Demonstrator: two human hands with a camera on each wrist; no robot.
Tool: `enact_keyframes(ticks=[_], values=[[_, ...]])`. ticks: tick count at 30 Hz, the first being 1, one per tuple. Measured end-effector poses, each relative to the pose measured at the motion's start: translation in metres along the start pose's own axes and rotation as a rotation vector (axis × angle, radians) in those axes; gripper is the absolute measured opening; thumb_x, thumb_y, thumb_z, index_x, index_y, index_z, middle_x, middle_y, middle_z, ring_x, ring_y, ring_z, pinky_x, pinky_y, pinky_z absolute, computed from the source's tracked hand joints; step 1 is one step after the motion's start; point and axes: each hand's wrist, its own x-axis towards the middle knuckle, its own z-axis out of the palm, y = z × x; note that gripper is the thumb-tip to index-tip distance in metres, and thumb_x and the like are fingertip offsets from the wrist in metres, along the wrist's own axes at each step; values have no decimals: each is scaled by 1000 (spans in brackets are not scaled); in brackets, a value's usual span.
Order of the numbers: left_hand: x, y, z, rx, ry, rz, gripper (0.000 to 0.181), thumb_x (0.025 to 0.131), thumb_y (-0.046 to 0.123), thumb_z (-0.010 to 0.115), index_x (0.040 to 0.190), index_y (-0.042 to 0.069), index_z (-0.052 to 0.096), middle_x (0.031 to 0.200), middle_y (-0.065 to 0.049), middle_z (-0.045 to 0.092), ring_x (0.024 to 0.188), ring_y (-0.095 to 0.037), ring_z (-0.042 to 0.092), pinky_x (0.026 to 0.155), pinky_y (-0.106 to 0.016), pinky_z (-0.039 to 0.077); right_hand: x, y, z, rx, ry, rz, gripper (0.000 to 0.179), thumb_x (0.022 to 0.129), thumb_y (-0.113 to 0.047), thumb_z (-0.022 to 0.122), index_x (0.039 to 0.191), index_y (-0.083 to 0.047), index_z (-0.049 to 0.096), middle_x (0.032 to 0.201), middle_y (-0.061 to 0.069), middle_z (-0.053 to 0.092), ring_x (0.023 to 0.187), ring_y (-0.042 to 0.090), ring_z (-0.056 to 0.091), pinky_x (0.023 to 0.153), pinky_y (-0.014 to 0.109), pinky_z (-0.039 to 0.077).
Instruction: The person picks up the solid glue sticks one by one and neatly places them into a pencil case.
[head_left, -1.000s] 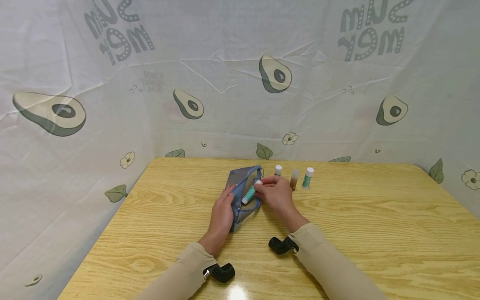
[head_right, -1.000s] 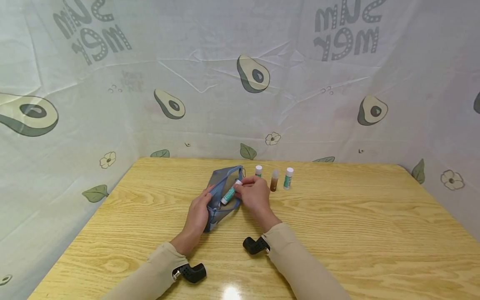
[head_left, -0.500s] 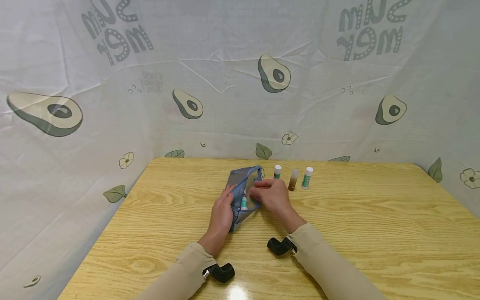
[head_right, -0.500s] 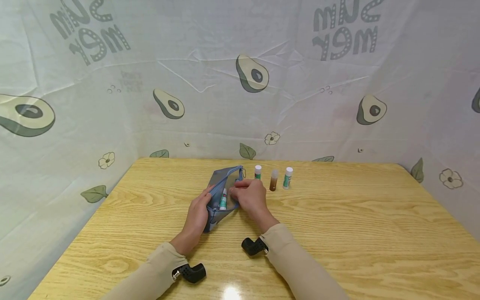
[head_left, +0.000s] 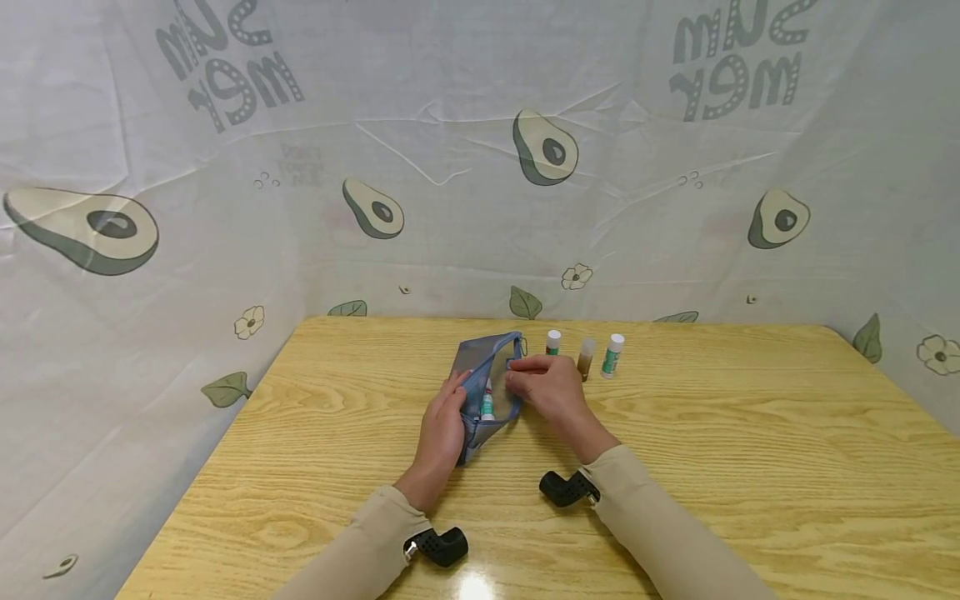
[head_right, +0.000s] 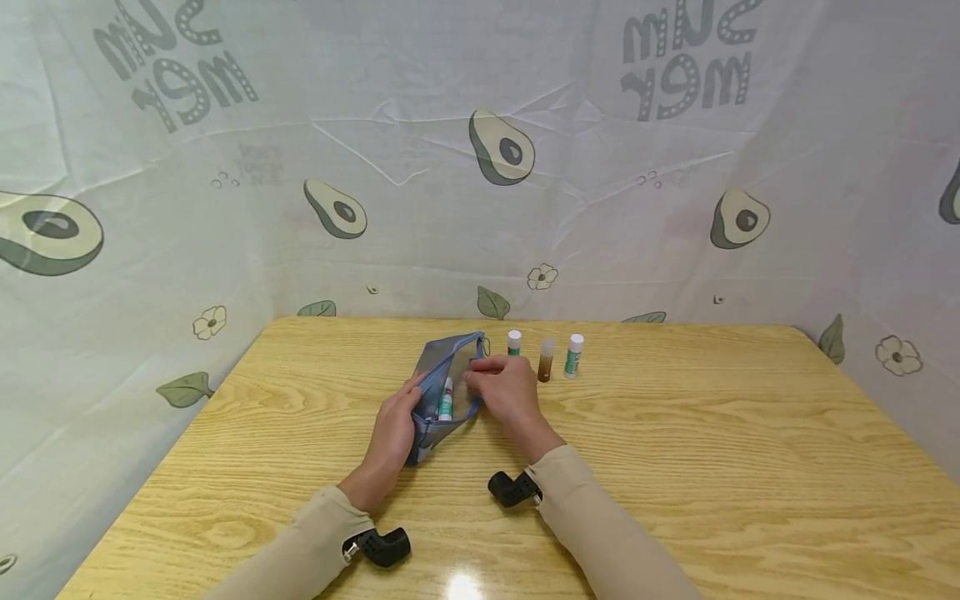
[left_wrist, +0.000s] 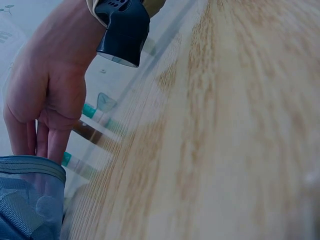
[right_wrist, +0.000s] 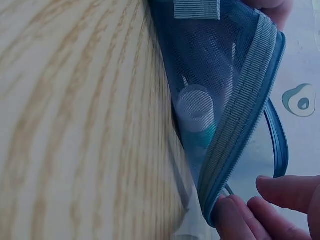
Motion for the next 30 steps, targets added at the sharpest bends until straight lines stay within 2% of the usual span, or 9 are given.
enact_keyframes(ticks=[6,15,22,30], values=[[0,1,1,10,5,-5,51,113,26,32,156,12,55,175,-11,31,167,-36,16,135,-60,13,-2,-1,-4,-13,-29,-28,31,99,-8,73,127,6,73,120,24,77,106,25,78,96,34,64],[0,1,2,15,0,4,51,114,26,32,157,11,54,175,-11,31,167,-36,16,135,-60,12,-1,-8,-12,6,-39,-66,32,100,-7,72,128,7,72,120,24,77,100,20,80,93,32,64],[-1,1,1,13,-4,2,51,113,26,32,158,12,53,176,-10,30,167,-35,15,135,-59,12,-1,-15,-22,15,-72,-104,33,102,-8,69,131,7,70,126,27,73,111,28,78,103,43,60],[-1,0,1,15,-1,3,51,114,26,32,157,12,53,175,-11,31,167,-36,15,135,-59,12,-2,-18,-23,-62,-86,-168,31,101,-12,73,127,4,73,122,24,75,111,33,77,100,43,62]])
